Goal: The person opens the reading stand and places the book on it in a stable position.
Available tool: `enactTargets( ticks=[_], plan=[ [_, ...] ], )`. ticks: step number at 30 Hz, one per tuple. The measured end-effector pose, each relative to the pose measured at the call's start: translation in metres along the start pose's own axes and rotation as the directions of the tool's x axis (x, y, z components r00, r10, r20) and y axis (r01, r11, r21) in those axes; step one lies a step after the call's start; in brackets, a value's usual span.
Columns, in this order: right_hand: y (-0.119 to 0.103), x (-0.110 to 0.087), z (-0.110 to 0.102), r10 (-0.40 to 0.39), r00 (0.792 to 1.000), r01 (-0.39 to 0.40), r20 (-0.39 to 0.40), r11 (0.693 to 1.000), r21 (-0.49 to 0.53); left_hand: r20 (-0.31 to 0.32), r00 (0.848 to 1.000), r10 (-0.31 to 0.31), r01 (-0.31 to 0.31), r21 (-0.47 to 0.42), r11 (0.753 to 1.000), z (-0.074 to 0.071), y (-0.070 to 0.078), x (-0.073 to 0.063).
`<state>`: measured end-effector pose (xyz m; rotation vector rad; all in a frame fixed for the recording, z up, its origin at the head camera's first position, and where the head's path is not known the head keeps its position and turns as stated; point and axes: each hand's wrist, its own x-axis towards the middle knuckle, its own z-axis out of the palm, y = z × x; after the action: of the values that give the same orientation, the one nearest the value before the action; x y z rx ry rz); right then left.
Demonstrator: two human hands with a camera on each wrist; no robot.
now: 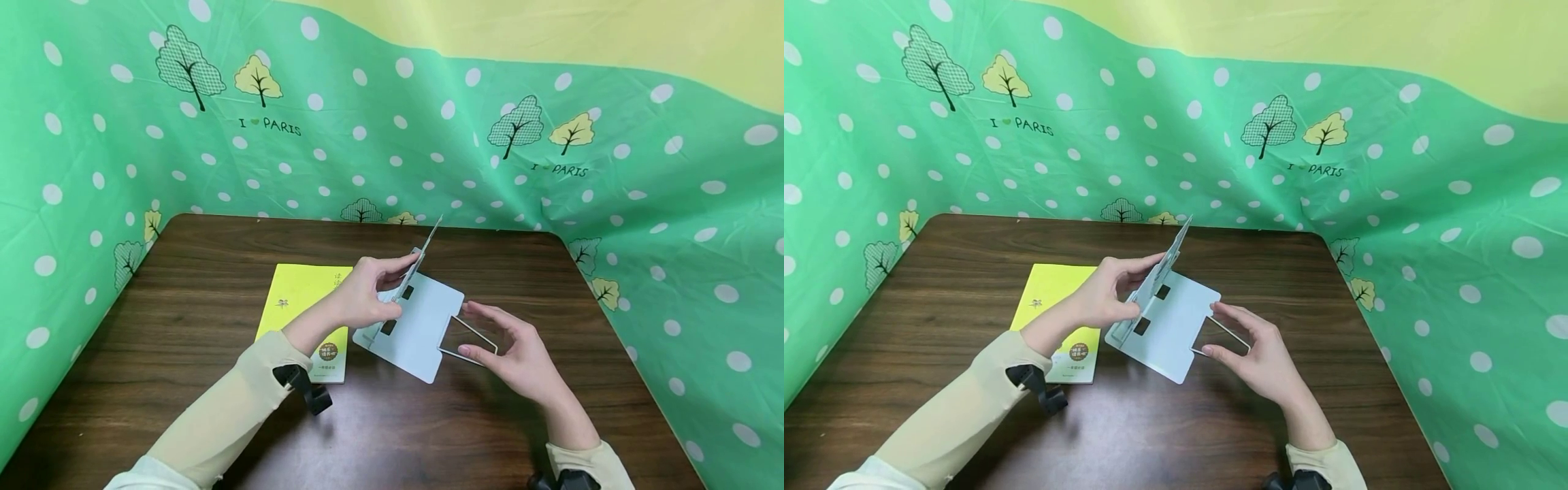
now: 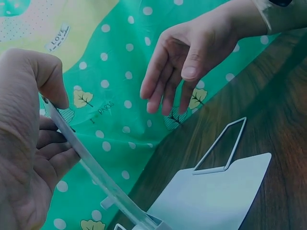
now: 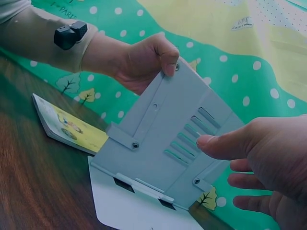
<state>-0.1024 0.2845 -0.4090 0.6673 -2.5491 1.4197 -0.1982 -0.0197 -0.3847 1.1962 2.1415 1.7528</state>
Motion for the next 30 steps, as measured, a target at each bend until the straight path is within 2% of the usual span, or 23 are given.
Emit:
enactTargets(
  ticks=[12,20,30],
  plan=[
    [0.005,-0.005,0.000,0.024,1.000,-0.024,0.007,0.999,-0.028,0.025,0.999,0.022,-0.021,-0.035,0.999,-0.008,-0.008,0.007],
    [0.009,-0.007,0.000,0.046,0.999,-0.046,0.003,0.996,-0.071,0.041,0.999,0.034,-0.032,-0.050,0.998,-0.012,-0.008,0.010],
    [0.016,-0.012,0.001,0.074,0.997,-0.075,-0.015,0.994,-0.074,0.067,0.995,0.070,-0.066,-0.061,0.996,-0.016,-0.011,0.014]
  ],
)
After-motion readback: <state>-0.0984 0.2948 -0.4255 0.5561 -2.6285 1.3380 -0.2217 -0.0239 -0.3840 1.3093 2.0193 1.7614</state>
